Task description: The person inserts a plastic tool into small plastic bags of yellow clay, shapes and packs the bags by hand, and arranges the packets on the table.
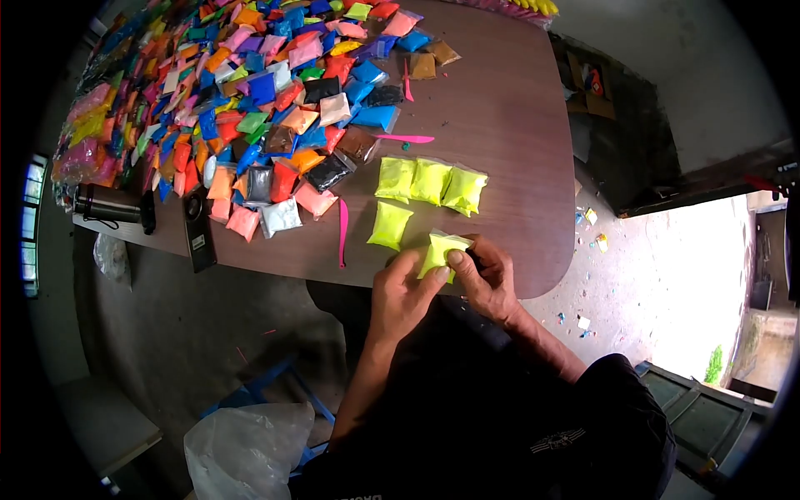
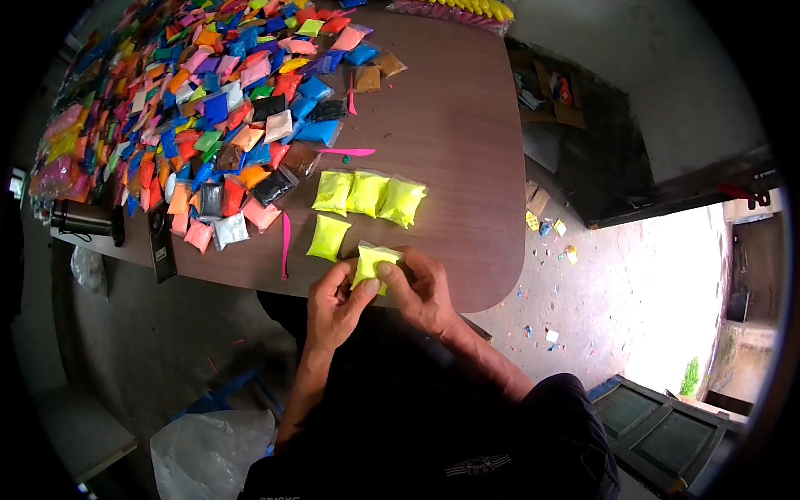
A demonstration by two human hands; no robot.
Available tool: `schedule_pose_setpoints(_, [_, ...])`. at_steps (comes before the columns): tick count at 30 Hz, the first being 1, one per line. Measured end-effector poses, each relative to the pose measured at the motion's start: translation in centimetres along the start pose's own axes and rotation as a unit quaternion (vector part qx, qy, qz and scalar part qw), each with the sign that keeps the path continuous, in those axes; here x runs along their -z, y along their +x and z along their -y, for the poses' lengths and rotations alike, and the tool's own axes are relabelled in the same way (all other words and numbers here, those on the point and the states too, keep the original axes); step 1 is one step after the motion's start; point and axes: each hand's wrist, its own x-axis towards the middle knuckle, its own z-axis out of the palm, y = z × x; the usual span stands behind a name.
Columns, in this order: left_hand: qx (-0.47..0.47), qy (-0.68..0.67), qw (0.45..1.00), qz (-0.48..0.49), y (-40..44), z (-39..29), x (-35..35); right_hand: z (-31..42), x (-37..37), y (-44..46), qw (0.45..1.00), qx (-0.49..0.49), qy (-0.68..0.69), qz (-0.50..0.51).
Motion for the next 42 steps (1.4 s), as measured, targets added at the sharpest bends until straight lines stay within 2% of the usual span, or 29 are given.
schedule_pose_setpoints(2, [-0.004, -0.053, 0.999, -0.006, 0.0, -0.4, -0.3, 1.2, -0.1, 0.0, 1.0, -0.016, 0.016, 0.003])
schedule_pose_setpoints(4, [-0.001, -0.046, 0.999, -0.005, 0.0, 0.0, 0.0, 1.8, -0.2, 0.0, 0.998, -0.045, 0.039, 0.002])
schedule_pose_setpoints(7, [-0.01, -0.028, 1.0, 0.001, -0.2, 1.4, 0.4, 0.6, -0.5, 0.0, 1.0, -0.002, -0.003, -0.016])
schedule_pose_setpoints(11, [-0.04, 0.008, 0.999, 0.006, -0.3, 1.8, 0.6, 1.7, -0.4, 0.1, 1.0, -0.012, 0.005, 0.004])
schedule_pose_setpoints(16, [-0.03, -0.009, 0.999, -0.007, -0.2, 0.8, 0.0, -0.4, 0.1, -0.1, 1.0, 0.019, -0.012, 0.016])
schedule_pose_setpoints(23, [-0.029, -0.021, 0.999, -0.016, -0.4, 0.7, 0.4, 1.5, 0.0, -0.1, 0.998, -0.026, -0.043, 0.026])
schedule_pose_setpoints(27, [-0.026, -0.025, 0.999, -0.019, -0.2, 0.7, -0.2, 0.8, 0.2, 0.0, 0.999, 0.014, -0.016, 0.025])
schedule_pose_setpoints(29, [-0.04, -0.043, 0.997, -0.05, 0.0, -0.1, -0.6, 0.8, 0.3, 0.2, 0.999, 0.035, -0.013, 0.025])
schedule_pose_setpoints(31, [-0.022, -0.047, 0.998, -0.039, -0.1, 0.2, 0.0, 1.0, 0.5, 0.4, 0.988, 0.096, -0.104, 0.054])
schedule_pose_setpoints(33, [-0.004, -0.05, 0.998, -0.028, -0.3, 0.5, 0.2, 1.1, 0.3, 0.4, 0.989, 0.087, -0.108, 0.051])
schedule_pose_setpoints(38, [-0.028, -0.07, 0.995, -0.065, -0.4, 0.0, -0.3, 1.6, -0.1, 0.4, 0.99, 0.069, -0.115, 0.04])
schedule_pose_setpoints(42, [-0.029, -0.058, 0.996, -0.064, -0.1, -0.2, -0.6, 1.1, 0.3, 0.2, 0.995, 0.07, -0.063, 0.037])
